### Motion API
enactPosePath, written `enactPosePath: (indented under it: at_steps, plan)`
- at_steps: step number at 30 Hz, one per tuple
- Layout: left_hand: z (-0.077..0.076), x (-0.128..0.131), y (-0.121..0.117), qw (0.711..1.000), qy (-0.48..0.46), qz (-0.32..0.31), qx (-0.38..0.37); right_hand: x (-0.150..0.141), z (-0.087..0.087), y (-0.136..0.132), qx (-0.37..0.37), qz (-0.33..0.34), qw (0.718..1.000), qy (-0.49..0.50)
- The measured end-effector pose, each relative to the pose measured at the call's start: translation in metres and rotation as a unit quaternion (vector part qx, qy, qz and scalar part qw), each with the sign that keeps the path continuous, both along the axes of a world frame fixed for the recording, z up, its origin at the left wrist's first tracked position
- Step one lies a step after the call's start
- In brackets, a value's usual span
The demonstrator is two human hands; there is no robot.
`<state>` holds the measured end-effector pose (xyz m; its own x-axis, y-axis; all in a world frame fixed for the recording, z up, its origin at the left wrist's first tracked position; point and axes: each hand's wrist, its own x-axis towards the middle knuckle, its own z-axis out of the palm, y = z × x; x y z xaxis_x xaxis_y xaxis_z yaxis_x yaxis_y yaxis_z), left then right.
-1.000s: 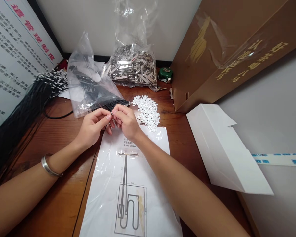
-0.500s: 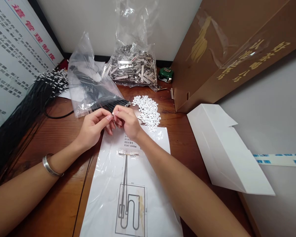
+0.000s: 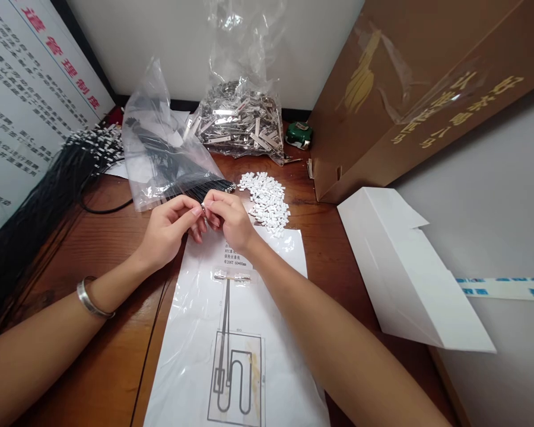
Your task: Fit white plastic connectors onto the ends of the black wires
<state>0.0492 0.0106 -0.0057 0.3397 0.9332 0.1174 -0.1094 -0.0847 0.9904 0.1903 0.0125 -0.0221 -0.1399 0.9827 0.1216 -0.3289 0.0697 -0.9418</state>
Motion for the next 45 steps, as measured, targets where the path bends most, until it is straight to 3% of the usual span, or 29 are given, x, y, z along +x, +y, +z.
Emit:
enactPosePath:
  at_steps: [32,45]
  plan:
    - [0.0031,0.0004,0.0002,1.0,0.006,0.012,-0.01,0.0007,-0.0033,0.0005,0.009,0.005,1.0,-0.016]
    - [0.0005,-0.002,0.0007,1.0,0.016,0.023,-0.01,-0.0027,0.0008,-0.0058,0.074,-0.035,0.99,-0.111]
